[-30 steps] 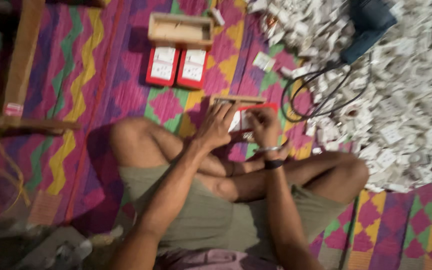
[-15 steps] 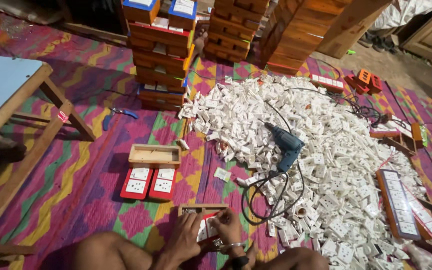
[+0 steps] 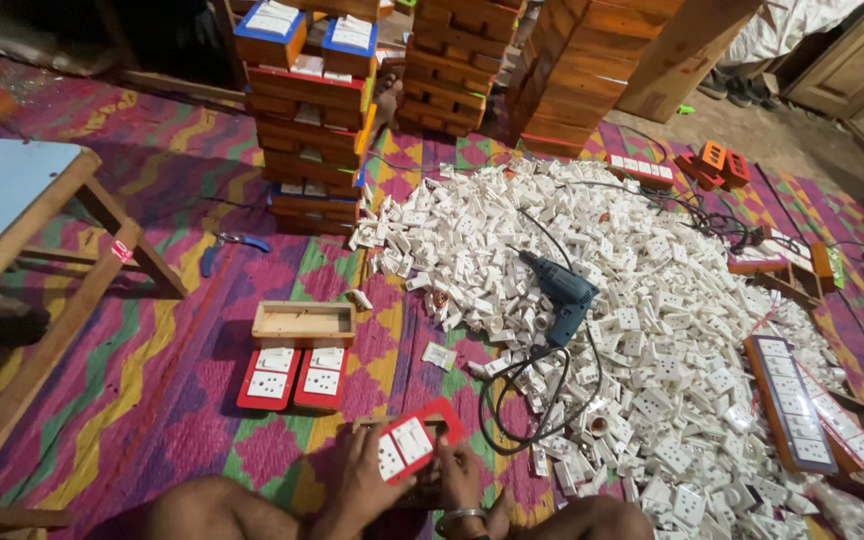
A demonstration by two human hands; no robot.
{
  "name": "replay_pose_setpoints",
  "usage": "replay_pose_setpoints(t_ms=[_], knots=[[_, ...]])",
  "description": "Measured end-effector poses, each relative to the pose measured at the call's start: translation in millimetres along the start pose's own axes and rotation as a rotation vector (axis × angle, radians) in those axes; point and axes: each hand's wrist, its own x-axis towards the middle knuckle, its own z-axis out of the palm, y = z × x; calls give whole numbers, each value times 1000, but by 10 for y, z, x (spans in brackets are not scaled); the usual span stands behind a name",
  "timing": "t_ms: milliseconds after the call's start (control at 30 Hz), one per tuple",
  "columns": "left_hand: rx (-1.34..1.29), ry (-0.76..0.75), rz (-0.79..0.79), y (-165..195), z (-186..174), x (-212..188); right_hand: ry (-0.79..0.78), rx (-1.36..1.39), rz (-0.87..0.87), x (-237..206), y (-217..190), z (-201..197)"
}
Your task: The person sits on a colorful mat and assembles electrical outlet components. They insert white plastic outlet pieces into red and orange plastic frames, then secure them with small metal screws from a wooden box. The person handles the components one at a time, placing finished units into a wooden tray.
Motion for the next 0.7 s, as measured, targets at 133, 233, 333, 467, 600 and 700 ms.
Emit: replay_pose_setpoints(t_ms=[133, 233, 333, 467, 600, 700], knots=[[-52, -75, -12, -105, 12, -14, -119, 1, -202, 20, -33, -4], [-267, -96, -156, -264, 49, 62, -156, 5, -26, 21, -40, 2], [-401, -118, -311, -414, 109, 138, -335, -89, -113, 20, -9, 39], [-642, -205, -423, -506, 122, 171, -340, 83, -66, 30, 35, 104], [-883, -331, -578, -521, 78, 156, -342, 153, -54, 31, 30, 105], [-872, -338, -650, -452, 26, 162, -353, 133, -97, 13, 16, 88]])
